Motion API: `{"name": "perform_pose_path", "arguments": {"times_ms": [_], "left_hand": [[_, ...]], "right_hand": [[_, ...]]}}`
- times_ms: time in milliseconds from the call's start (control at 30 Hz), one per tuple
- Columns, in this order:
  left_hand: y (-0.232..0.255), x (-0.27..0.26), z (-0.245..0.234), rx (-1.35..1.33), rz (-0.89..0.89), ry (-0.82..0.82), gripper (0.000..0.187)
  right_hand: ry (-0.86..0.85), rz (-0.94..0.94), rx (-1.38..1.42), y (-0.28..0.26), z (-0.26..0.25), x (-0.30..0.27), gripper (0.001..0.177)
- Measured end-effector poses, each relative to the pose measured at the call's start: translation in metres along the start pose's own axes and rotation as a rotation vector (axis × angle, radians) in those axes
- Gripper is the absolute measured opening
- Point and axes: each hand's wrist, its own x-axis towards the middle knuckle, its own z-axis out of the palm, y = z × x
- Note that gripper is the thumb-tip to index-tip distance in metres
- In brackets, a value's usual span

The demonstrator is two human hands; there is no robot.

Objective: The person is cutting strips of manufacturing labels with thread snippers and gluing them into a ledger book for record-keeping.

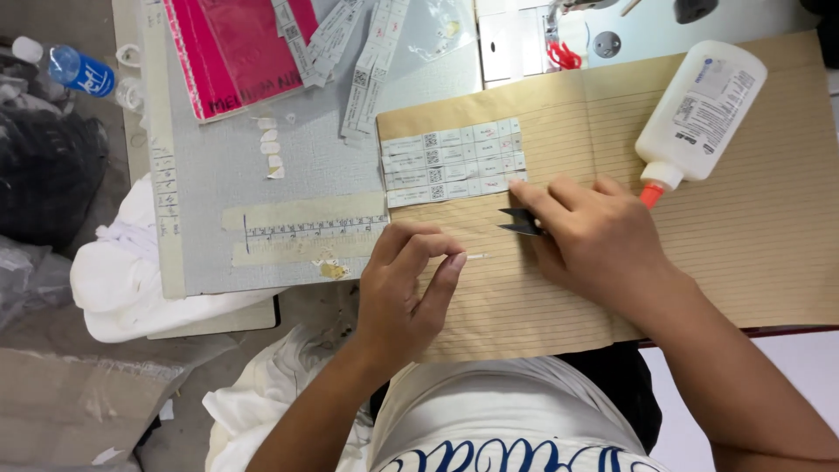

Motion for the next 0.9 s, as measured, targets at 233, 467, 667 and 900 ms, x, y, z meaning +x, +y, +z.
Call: {"name": "perform_pose_path", "arguments": {"times_ms": [233,467,667,900], "left_hand": [[-0.001,0.005,0.002,0.099,0.090,0.021,0.011],[-0.003,0.010,0.016,0.307,0.251,-0.067,0.012],[0.001,0.014,0.022,0.334,0.306,-0.065,0.013],[0.020,0.015,0.019,-0.083,0.201,-0.054,0.012]], "right_hand": [[-0.167,0.007,0.033,-0.022,-0.021,-0.022,0.062],[-0.134,0.123,0.437,-0.021,-0.029,-0.036,0.064],[-0.104,0.332,0.668,-0.015,-0.025,-0.042,0.057],[-0.044,0.511,1.043,-0.020,-0.018,-0.060,0.031]]}}
